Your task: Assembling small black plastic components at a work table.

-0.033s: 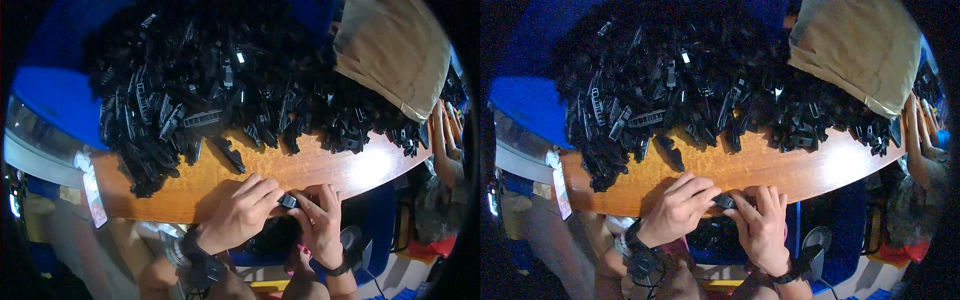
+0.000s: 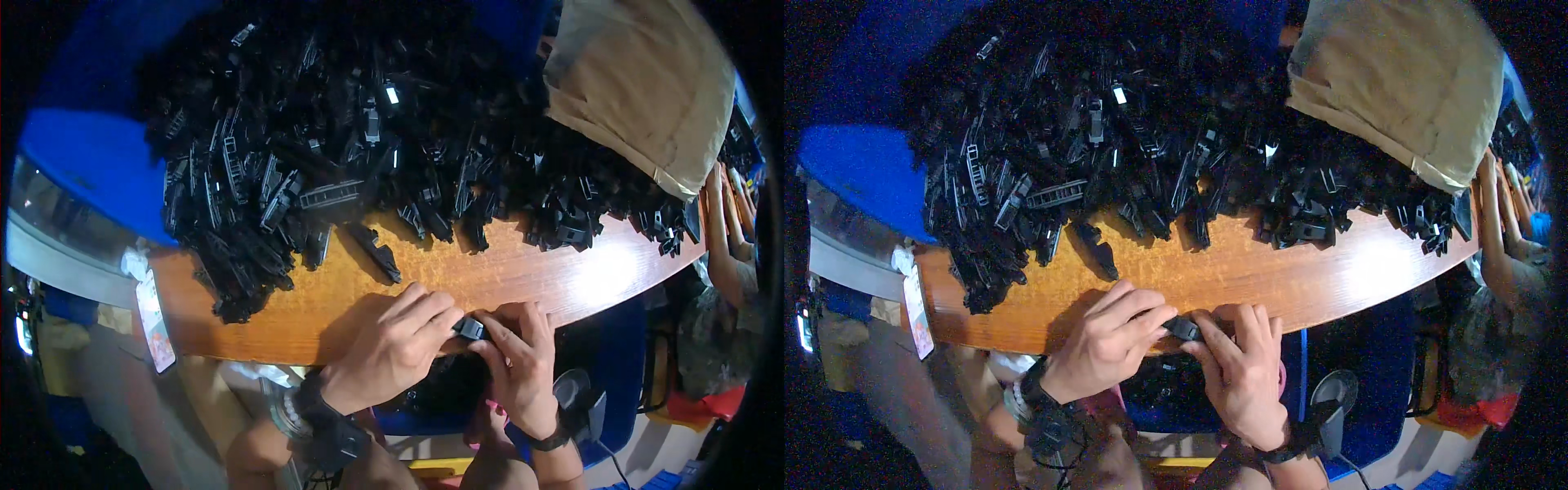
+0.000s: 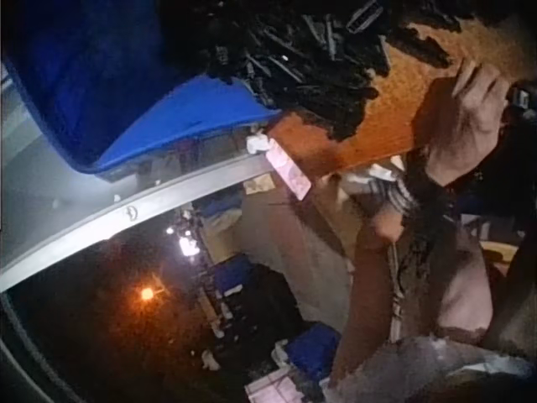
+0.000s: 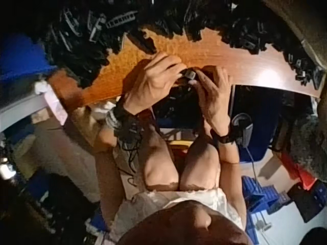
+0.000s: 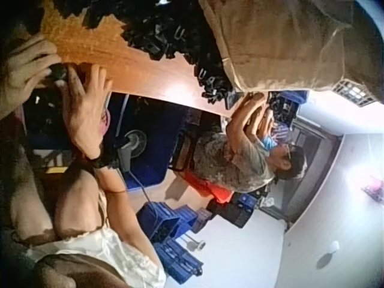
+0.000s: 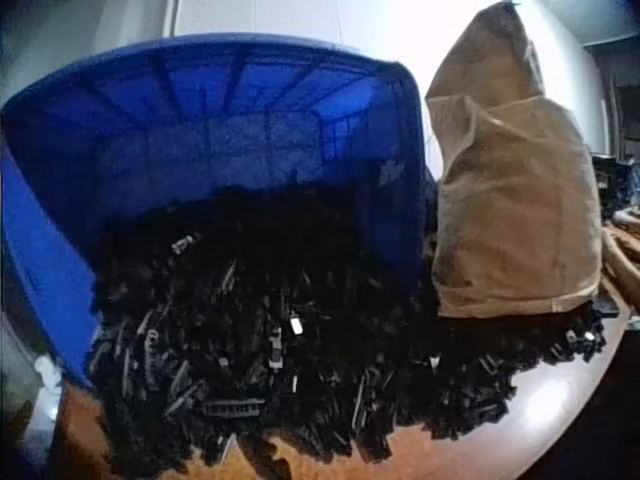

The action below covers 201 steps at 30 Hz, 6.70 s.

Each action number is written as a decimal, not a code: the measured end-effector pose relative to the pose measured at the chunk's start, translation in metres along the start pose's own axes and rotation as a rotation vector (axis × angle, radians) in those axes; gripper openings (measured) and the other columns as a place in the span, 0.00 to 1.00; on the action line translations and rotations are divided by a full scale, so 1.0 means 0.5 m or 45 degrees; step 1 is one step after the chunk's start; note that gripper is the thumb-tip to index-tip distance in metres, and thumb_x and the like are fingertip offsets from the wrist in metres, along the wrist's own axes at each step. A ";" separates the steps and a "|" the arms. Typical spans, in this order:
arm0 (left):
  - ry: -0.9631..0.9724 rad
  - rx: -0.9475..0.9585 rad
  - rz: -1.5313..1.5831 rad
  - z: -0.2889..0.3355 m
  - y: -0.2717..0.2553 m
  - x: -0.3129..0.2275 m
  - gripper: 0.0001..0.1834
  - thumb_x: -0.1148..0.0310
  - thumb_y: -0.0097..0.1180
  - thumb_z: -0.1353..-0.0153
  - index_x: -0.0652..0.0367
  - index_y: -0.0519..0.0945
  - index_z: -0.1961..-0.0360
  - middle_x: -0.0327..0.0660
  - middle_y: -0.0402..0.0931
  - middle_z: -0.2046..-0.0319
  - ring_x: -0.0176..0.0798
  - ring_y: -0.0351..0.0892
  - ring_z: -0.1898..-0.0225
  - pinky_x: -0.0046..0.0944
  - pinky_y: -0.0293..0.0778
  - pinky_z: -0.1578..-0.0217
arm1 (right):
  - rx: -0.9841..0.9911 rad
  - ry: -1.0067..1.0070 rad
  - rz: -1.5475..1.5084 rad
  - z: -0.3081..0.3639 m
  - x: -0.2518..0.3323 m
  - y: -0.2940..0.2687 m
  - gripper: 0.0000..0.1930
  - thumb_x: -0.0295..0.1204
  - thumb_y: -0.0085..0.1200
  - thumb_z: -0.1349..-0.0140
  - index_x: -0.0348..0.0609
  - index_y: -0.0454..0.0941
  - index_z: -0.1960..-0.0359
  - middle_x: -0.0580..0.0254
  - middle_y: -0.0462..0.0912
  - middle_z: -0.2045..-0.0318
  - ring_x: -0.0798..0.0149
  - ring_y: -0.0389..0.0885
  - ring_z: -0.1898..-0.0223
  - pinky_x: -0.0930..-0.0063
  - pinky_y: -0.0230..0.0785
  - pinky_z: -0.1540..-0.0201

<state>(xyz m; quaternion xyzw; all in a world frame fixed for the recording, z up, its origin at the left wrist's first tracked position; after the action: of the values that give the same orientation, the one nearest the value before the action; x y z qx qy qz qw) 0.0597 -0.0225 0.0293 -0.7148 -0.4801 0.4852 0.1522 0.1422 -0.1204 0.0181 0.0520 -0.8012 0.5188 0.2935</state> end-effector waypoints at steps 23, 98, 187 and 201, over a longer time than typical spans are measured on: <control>-0.025 -0.016 -0.537 0.021 -0.037 0.005 0.16 0.82 0.61 0.51 0.69 0.78 0.59 0.54 0.76 0.56 0.54 0.77 0.62 0.47 0.76 0.63 | -0.153 -0.033 0.152 -0.139 -0.089 -0.014 0.23 0.27 0.52 0.36 0.52 0.72 0.39 0.41 0.64 0.37 0.37 0.56 0.32 0.40 0.46 0.31; 0.201 0.070 -0.566 -0.110 -0.049 0.075 0.16 0.79 0.58 0.50 0.66 0.79 0.57 0.51 0.72 0.57 0.51 0.76 0.59 0.43 0.74 0.59 | -0.225 -0.199 0.103 -0.126 0.062 0.053 0.12 0.25 0.60 0.50 0.39 0.77 0.63 0.55 0.73 0.61 0.53 0.71 0.58 0.63 0.63 0.59; -0.237 0.027 0.029 0.046 -0.059 0.035 0.14 0.77 0.68 0.52 0.63 0.81 0.63 0.43 0.75 0.67 0.47 0.76 0.65 0.43 0.73 0.64 | 0.150 0.812 -2.225 -0.015 -0.043 0.048 0.18 0.26 0.42 0.28 0.36 0.66 0.38 0.56 0.77 0.67 0.68 0.77 0.73 0.79 0.69 0.74; -0.183 0.036 0.118 0.047 -0.048 0.033 0.15 0.80 0.67 0.55 0.65 0.81 0.63 0.43 0.75 0.67 0.47 0.76 0.66 0.42 0.73 0.65 | 0.195 -0.266 -0.356 -0.053 0.016 0.017 0.18 0.22 0.66 0.54 0.39 0.84 0.58 0.59 0.78 0.65 0.57 0.75 0.63 0.67 0.66 0.58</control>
<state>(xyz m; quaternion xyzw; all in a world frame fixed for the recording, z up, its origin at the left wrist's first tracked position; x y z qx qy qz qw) 0.0282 -0.0025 0.0254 -0.6973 -0.4492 0.5486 0.1048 0.1435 -0.0917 0.0230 0.2386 -0.7704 0.5242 0.2733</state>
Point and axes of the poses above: each hand's wrist, its own z-axis away from the middle knuckle, its own y-axis out of the palm, x = y × z, the point moved 9 cm from there along -z, towards the middle knuckle
